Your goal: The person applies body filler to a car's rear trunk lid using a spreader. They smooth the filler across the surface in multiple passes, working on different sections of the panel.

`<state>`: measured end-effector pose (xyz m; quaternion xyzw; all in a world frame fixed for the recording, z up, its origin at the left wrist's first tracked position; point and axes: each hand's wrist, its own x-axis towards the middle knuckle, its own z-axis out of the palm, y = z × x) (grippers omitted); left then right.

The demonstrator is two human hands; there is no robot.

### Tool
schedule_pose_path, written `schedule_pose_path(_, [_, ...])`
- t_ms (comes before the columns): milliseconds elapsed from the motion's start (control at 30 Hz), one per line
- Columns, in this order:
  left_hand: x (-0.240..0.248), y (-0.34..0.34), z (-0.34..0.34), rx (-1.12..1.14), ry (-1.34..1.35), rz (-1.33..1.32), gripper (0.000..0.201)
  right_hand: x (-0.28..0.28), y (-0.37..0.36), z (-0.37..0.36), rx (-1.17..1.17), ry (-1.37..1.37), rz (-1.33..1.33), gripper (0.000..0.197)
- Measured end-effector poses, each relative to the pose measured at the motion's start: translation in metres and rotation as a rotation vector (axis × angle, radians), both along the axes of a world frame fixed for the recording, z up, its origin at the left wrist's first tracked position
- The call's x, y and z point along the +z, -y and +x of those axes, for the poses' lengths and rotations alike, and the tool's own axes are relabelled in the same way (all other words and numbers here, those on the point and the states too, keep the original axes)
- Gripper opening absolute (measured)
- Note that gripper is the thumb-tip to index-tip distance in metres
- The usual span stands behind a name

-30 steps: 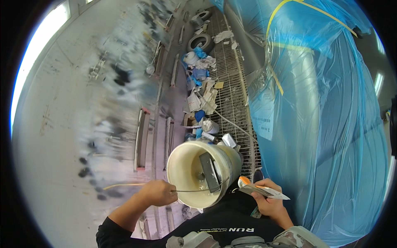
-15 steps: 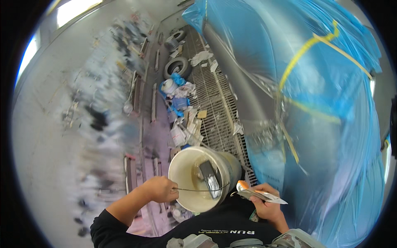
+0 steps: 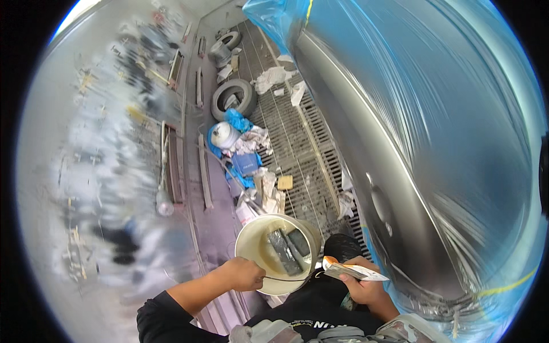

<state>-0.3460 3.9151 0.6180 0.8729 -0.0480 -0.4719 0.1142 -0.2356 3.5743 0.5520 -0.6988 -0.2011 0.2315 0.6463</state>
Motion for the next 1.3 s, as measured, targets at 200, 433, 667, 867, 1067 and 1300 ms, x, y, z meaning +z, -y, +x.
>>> schedule_pose_path(200, [-0.018, -0.150, 0.127, 0.023, -0.014, 0.069, 0.026, -0.022, -0.149, 0.138, -0.036, 0.080, 0.063, 0.022])
schedule_pose_path(433, [-0.069, -0.322, 0.313, 0.020, -0.280, 0.123, 0.030, -0.047, -0.335, 0.315, 0.028, 0.046, 0.074, 0.022])
schedule_pose_path(667, [-0.131, -0.447, 0.495, -0.089, -0.185, 0.126, 0.036, -0.030, -0.414, 0.407, -0.199, 0.012, -0.118, 0.023])
schedule_pose_path(867, [-0.313, -0.571, 0.603, -0.189, -0.102, 0.132, 0.035, -0.028, -0.468, 0.439, -0.412, -0.045, -0.192, 0.020])
schedule_pose_path(1067, [-0.485, -0.665, 0.759, -1.056, 0.052, -0.041, 0.030, -0.040, -0.548, 0.422, -0.932, -0.385, -0.313, 0.025])
schedule_pose_path(1300, [-0.554, -0.716, 0.846, -0.405, 0.127, -0.064, 0.034, -0.040, -0.679, 0.417, -1.330, -0.494, -0.545, 0.028])
